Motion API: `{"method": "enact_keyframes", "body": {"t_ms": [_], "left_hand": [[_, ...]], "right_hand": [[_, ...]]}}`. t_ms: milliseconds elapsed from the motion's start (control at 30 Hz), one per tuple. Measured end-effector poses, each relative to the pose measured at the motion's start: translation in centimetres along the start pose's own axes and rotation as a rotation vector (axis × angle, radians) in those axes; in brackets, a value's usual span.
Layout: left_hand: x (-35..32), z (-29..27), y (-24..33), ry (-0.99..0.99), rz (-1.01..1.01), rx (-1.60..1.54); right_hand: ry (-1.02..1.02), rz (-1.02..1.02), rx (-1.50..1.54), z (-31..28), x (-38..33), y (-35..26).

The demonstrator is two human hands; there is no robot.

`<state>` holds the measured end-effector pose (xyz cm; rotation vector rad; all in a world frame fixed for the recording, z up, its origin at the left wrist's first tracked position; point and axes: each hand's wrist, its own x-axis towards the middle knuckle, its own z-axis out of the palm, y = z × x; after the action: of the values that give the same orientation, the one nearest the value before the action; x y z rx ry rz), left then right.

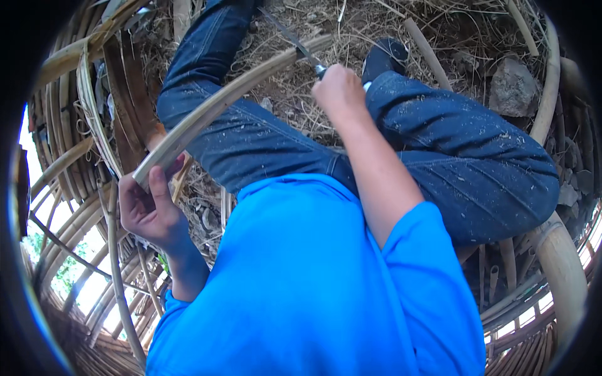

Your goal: The person shaves a piece of bamboo using a knife. They scrape the blade along the wood to remove thin strips and smooth the surface, letting the shavings fall to the ground.

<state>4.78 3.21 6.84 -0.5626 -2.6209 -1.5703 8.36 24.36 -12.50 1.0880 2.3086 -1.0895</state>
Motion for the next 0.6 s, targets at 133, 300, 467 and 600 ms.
{"method": "enact_keyframes", "body": {"t_ms": [133,300,467,600], "left_hand": [[0.1,-0.4,-0.1,0.016,-0.024,0.039],[0.8,-0.9,-1.3,0.02,0.017,0.109],[1.4,-0.4,-1.0,0.049,-0.013,0.069],[1.6,-0.8,-0.4,-0.002,-0.016,0.089]], "right_hand": [[-0.031,0.009,-0.014,0.2,-1.1,-0.2],[-0.063,-0.075,-0.065,-1.2,-1.7,-3.4],[-0.006,-0.051,-0.025,-1.0,0.5,-2.0],[-0.029,0.046,-0.131,-0.1,1.5,0.0]]}}
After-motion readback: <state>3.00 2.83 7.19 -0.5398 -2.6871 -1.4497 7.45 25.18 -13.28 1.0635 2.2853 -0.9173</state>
